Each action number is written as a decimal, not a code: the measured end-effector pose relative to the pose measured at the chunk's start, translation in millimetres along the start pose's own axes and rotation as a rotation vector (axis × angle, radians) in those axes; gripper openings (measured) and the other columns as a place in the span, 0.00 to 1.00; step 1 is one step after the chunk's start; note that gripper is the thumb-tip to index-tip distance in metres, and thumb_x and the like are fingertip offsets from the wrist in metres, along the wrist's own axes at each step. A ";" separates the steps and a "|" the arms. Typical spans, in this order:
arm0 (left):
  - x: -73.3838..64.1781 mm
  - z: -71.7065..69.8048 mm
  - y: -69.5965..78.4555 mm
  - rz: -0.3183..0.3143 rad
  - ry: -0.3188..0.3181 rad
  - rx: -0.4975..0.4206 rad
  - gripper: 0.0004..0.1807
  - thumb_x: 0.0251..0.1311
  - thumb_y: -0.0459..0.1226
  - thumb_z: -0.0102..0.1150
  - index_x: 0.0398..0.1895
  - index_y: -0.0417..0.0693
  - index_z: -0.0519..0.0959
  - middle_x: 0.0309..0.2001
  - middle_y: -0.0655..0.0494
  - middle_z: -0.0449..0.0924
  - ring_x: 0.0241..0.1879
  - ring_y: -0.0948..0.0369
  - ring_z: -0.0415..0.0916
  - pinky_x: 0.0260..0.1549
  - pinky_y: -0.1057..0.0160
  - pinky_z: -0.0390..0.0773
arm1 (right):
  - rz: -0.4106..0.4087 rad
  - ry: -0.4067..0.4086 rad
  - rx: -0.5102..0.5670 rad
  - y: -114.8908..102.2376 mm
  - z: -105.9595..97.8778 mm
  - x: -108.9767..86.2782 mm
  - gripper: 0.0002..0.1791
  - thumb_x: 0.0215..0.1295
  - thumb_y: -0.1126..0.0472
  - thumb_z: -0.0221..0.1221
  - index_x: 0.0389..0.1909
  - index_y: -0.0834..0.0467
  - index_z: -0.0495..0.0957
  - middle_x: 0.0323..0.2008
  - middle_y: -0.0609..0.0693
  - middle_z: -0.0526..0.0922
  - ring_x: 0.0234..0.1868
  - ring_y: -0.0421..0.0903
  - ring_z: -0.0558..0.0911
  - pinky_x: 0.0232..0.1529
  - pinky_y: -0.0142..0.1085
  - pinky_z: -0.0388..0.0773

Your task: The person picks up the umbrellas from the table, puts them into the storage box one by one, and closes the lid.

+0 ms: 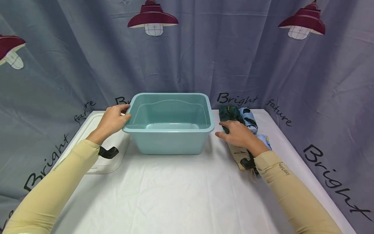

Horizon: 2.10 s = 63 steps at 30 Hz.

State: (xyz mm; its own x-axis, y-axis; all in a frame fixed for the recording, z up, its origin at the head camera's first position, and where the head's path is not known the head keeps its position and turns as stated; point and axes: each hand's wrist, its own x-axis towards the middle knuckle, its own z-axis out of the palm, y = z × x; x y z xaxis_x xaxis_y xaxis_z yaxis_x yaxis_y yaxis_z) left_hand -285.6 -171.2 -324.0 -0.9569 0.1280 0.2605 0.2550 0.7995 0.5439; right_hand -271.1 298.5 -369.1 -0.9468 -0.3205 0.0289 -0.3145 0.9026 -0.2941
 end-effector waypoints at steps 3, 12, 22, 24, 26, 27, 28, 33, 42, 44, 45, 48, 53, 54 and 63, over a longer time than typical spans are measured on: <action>-1.0 -1.6 -3.8 -0.002 0.005 0.013 0.29 0.66 0.36 0.48 0.71 0.34 0.69 0.58 0.35 0.79 0.58 0.42 0.76 0.55 0.43 0.75 | 0.000 -0.002 0.000 -0.5 -1.0 -0.7 0.43 0.70 0.34 0.54 0.71 0.64 0.68 0.66 0.66 0.73 0.64 0.65 0.75 0.58 0.63 0.73; -1.6 -3.7 -8.0 0.006 0.023 0.030 0.28 0.67 0.35 0.49 0.69 0.33 0.70 0.57 0.35 0.79 0.57 0.41 0.76 0.55 0.42 0.75 | 0.004 -0.012 0.007 5.4 -2.5 -11.0 0.41 0.71 0.35 0.54 0.71 0.63 0.69 0.67 0.65 0.73 0.64 0.65 0.75 0.58 0.62 0.73; 6.9 -7.6 -5.8 -0.042 -0.050 0.059 0.35 0.68 0.52 0.52 0.73 0.43 0.68 0.59 0.40 0.79 0.57 0.45 0.76 0.53 0.43 0.74 | 0.004 0.001 -0.001 14.0 -1.5 -22.1 0.39 0.72 0.38 0.55 0.69 0.66 0.70 0.64 0.66 0.75 0.61 0.66 0.77 0.57 0.62 0.74; 8.8 -7.6 -5.3 -0.051 -0.074 0.073 0.38 0.68 0.54 0.51 0.75 0.43 0.65 0.64 0.39 0.75 0.61 0.43 0.73 0.56 0.41 0.72 | 0.009 -0.003 -0.007 15.1 -1.6 -24.5 0.39 0.72 0.38 0.54 0.69 0.66 0.70 0.64 0.67 0.76 0.61 0.66 0.77 0.57 0.62 0.73; 10.2 -7.4 -5.1 -0.060 -0.098 0.094 0.40 0.69 0.55 0.51 0.77 0.43 0.61 0.69 0.39 0.70 0.67 0.41 0.68 0.60 0.39 0.69 | 0.011 -0.006 -0.015 16.0 -1.6 -26.8 0.39 0.72 0.38 0.53 0.69 0.66 0.70 0.64 0.67 0.75 0.62 0.66 0.76 0.58 0.63 0.73; 10.8 -7.2 -5.0 -0.065 -0.109 0.102 0.40 0.69 0.55 0.51 0.78 0.43 0.60 0.71 0.38 0.68 0.68 0.40 0.67 0.61 0.38 0.68 | 0.014 -0.006 -0.015 16.6 -1.6 -27.8 0.39 0.72 0.39 0.54 0.69 0.66 0.70 0.64 0.67 0.75 0.62 0.66 0.76 0.58 0.63 0.73; 11.3 -7.0 -5.0 -0.071 -0.121 0.109 0.40 0.69 0.54 0.51 0.78 0.43 0.58 0.72 0.38 0.66 0.69 0.40 0.65 0.62 0.38 0.68 | 0.013 -0.005 -0.017 17.2 -1.6 -28.9 0.38 0.73 0.40 0.54 0.69 0.66 0.70 0.64 0.67 0.75 0.62 0.66 0.76 0.58 0.63 0.72; 11.4 -5.6 -6.1 -0.097 -0.147 0.136 0.42 0.67 0.52 0.50 0.80 0.45 0.55 0.73 0.35 0.63 0.71 0.39 0.62 0.60 0.36 0.68 | 0.016 0.001 -0.026 21.0 -0.2 -33.4 0.38 0.73 0.41 0.55 0.68 0.69 0.70 0.64 0.69 0.75 0.62 0.67 0.76 0.58 0.63 0.72; 9.0 -3.6 -7.7 -0.123 -0.136 0.148 0.41 0.67 0.52 0.48 0.81 0.48 0.52 0.74 0.34 0.60 0.72 0.37 0.58 0.62 0.34 0.65 | 0.027 -0.005 -0.055 31.0 6.1 -38.1 0.37 0.71 0.45 0.59 0.68 0.70 0.70 0.59 0.70 0.78 0.58 0.67 0.77 0.55 0.61 0.74; 8.5 -3.0 -8.0 -0.129 -0.136 0.146 0.41 0.67 0.52 0.47 0.81 0.50 0.52 0.74 0.35 0.60 0.73 0.38 0.57 0.63 0.34 0.64 | 0.036 -0.011 -0.061 32.4 8.1 -38.6 0.37 0.70 0.45 0.59 0.68 0.69 0.70 0.53 0.68 0.80 0.52 0.63 0.80 0.50 0.58 0.76; 8.3 -2.6 -8.2 -0.131 -0.137 0.145 0.41 0.67 0.52 0.47 0.81 0.51 0.51 0.74 0.35 0.60 0.73 0.38 0.56 0.63 0.34 0.64 | 0.041 -0.013 -0.066 32.6 9.2 -39.0 0.37 0.70 0.45 0.60 0.68 0.70 0.70 0.51 0.67 0.81 0.49 0.61 0.80 0.48 0.56 0.76; 8.5 -2.3 -7.8 -0.132 -0.136 0.145 0.40 0.68 0.51 0.46 0.82 0.53 0.51 0.75 0.36 0.60 0.73 0.38 0.57 0.62 0.33 0.64 | 0.063 -0.014 -0.091 33.7 12.5 -38.4 0.38 0.68 0.45 0.62 0.67 0.69 0.70 0.45 0.63 0.81 0.41 0.55 0.79 0.43 0.52 0.76; 8.9 -2.7 -7.7 -0.110 -0.159 0.140 0.37 0.72 0.46 0.42 0.82 0.50 0.49 0.75 0.37 0.59 0.74 0.38 0.55 0.64 0.34 0.62 | 0.063 -0.018 -0.129 32.7 20.4 -35.2 0.30 0.64 0.50 0.65 0.58 0.67 0.76 0.30 0.52 0.78 0.29 0.47 0.74 0.32 0.43 0.71; 9.1 -3.2 -8.1 -0.099 -0.164 0.137 0.36 0.72 0.45 0.41 0.82 0.48 0.49 0.75 0.37 0.59 0.74 0.38 0.55 0.65 0.35 0.62 | 0.066 -0.023 -0.133 32.1 22.2 -34.5 0.29 0.63 0.50 0.66 0.58 0.67 0.76 0.28 0.50 0.76 0.28 0.46 0.73 0.30 0.42 0.70; 9.0 -10.7 -9.8 -0.023 -0.185 0.124 0.36 0.71 0.42 0.40 0.79 0.39 0.52 0.73 0.35 0.63 0.71 0.42 0.57 0.65 0.39 0.61 | 0.099 -0.051 -0.206 22.4 29.0 -31.5 0.40 0.57 0.52 0.71 0.65 0.71 0.71 0.57 0.72 0.77 0.51 0.64 0.79 0.48 0.57 0.78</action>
State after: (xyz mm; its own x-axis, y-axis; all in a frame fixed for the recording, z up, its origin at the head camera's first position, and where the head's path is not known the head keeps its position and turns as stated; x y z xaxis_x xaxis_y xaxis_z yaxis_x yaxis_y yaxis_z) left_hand -295.2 -184.1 -318.4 -0.9744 0.2051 0.0921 0.2246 0.8679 0.4431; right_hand -246.4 320.5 -404.3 -0.9706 -0.2372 -0.0400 -0.2328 0.9682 -0.0919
